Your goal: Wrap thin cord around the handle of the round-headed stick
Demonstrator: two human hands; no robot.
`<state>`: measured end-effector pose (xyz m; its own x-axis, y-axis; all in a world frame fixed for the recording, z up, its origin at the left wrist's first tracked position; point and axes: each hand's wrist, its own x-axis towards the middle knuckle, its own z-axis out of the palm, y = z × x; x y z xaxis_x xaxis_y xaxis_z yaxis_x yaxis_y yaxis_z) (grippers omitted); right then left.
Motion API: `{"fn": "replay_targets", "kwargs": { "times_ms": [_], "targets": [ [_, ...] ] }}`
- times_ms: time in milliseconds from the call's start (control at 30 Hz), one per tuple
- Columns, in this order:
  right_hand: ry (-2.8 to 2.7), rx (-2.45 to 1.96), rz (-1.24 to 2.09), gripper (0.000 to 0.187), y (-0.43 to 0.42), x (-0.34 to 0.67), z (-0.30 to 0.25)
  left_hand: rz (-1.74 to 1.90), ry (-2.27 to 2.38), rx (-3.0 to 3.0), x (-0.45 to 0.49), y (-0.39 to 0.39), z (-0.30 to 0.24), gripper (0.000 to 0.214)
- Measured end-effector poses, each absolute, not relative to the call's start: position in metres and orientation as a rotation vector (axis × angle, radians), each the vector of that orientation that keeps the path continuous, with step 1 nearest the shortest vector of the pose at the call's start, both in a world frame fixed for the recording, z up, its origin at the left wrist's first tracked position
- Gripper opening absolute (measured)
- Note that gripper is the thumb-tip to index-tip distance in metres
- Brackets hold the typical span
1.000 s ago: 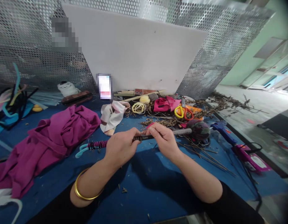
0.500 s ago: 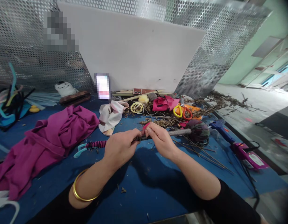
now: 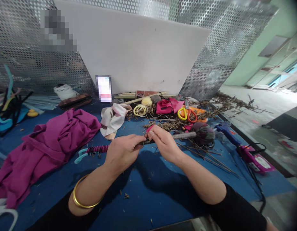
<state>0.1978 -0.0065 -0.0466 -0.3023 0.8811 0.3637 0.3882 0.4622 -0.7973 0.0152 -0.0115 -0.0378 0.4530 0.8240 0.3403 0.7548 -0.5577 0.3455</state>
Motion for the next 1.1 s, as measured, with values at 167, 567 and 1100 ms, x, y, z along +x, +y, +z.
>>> {"fn": "replay_targets", "kwargs": {
  "times_ms": [167,567,1100],
  "targets": [
    [-1.914,-1.05,0.741,0.025,-0.007,0.197,-0.048,0.757,1.331,2.554,0.015,-0.01,-0.04,0.026],
    [-1.189,-0.984,1.311,0.025,0.009,0.259,-0.011,0.872,1.454,2.432,0.0,-0.002,-0.029,0.025],
    [-1.045,-1.264,0.71,0.036,0.042,0.378,-0.029,0.76,1.572,2.3,-0.031,0.014,-0.013,0.024]
  ]
}}
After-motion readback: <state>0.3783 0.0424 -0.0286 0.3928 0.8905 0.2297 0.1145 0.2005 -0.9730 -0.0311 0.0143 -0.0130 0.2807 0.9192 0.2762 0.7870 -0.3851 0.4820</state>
